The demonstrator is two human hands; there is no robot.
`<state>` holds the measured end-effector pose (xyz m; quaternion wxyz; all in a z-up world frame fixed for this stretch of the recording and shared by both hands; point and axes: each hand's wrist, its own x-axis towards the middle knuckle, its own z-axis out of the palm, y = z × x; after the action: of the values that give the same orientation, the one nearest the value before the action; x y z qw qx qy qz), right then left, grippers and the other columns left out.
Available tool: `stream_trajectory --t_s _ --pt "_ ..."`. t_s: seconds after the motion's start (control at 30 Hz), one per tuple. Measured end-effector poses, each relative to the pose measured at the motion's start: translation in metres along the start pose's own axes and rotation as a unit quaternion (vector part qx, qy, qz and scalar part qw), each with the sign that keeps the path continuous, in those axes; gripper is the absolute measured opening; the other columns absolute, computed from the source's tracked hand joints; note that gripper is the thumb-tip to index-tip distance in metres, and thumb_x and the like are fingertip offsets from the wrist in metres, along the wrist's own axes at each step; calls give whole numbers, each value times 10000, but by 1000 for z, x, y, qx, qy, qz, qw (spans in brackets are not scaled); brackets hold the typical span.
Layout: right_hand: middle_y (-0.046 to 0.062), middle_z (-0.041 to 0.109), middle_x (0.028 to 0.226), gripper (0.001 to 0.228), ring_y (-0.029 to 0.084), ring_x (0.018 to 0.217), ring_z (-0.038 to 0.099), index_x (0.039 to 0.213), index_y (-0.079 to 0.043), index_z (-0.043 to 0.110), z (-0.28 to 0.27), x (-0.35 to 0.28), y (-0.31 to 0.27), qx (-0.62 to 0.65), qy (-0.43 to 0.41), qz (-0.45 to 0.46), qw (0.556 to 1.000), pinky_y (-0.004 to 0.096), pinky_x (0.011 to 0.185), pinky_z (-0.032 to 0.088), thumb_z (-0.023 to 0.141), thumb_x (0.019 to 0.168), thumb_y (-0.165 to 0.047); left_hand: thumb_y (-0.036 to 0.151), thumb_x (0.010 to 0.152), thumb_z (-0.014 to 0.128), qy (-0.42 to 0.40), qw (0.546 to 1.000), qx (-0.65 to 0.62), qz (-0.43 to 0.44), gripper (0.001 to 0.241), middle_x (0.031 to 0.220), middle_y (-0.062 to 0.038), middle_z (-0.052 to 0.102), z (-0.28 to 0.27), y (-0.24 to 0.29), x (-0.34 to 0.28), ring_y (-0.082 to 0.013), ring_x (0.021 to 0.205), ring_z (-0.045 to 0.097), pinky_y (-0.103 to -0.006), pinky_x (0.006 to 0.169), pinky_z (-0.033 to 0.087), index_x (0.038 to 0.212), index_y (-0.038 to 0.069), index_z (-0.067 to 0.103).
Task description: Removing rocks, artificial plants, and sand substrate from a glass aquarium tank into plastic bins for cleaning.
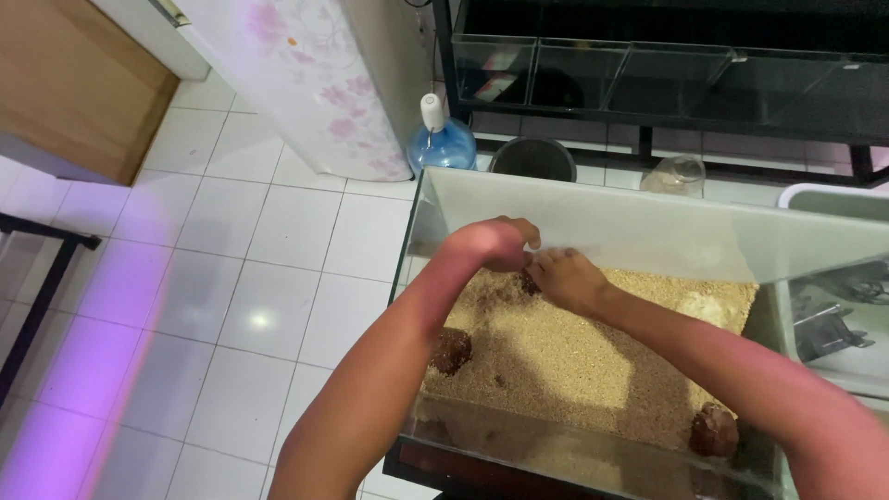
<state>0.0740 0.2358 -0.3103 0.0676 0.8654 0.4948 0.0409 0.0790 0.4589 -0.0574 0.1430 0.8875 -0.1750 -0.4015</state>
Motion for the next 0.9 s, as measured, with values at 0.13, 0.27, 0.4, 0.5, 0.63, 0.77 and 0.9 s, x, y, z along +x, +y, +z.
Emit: stream_trajectory --t_s 0.13,0.27,0.4,0.5,0.63,0.77,0.9 --pt "143 639 1148 380 360 1066 674 1333 -70 673 -49 -10 -8 -85 125 -54 987 495 872 547 667 973 -193 362 1103 570 -4 1000 20 1 483 1428 -195 728 13 -14 32 -376 1336 709 -532 1096 600 1548 180 616" --pt "141 579 1208 547 391 982 717 1441 -85 570 -153 -29 -14 88 10 -30 996 532 796 641 731 935 -215 226 1056 499 8 999 52 -13 486 1361 -254 739 12 -18 39 -421 1285 723 -565 1051 610 1501 103 652" --pt "149 518 1268 555 349 1004 745 1495 -25 526 -199 -42 -2 177 -114 -48 976 509 842 694 700 1005 -219 362 1102 504 26 991 -133 19 485 1214 -269 769 -5 -6 11 -355 963 796 -425 707 704 1402 50 723" --pt "85 592 1194 267 342 1273 663 1339 -126 645 -240 -64 7 -104 169 -206 958 448 1106 534 614 1091 -219 502 1113 472 -9 970 -240 40 691 1345 -236 739 -21 28 -35 -290 970 749 -424 772 654 1560 -13 587" --pt "62 639 1205 305 295 1295 655 1379 -186 670 -290 -81 15 -146 182 -184 955 458 1161 511 679 1083 -260 703 1017 495 -44 947 -312 70 888 1321 -219 730 -17 52 -67 -278 952 717 -417 786 678 1566 13 603" --pt "56 624 1186 348 321 1303 658 1353 -179 698 -305 -84 7 -102 233 -111 961 470 1147 537 746 1010 -212 632 1077 514 -71 896 -421 122 859 1421 -286 694 -7 66 -70 -378 1107 765 -490 854 702 1628 -28 495" --pt "41 606 1191 266 325 1318 666 1300 -193 731 -306 -82 -8 -95 297 -48 949 449 1154 559 677 1040 -185 498 1131 432 -114 815 -530 204 682 1221 -270 736 10 51 -35 -367 832 811 -423 636 729 1550 -40 461"
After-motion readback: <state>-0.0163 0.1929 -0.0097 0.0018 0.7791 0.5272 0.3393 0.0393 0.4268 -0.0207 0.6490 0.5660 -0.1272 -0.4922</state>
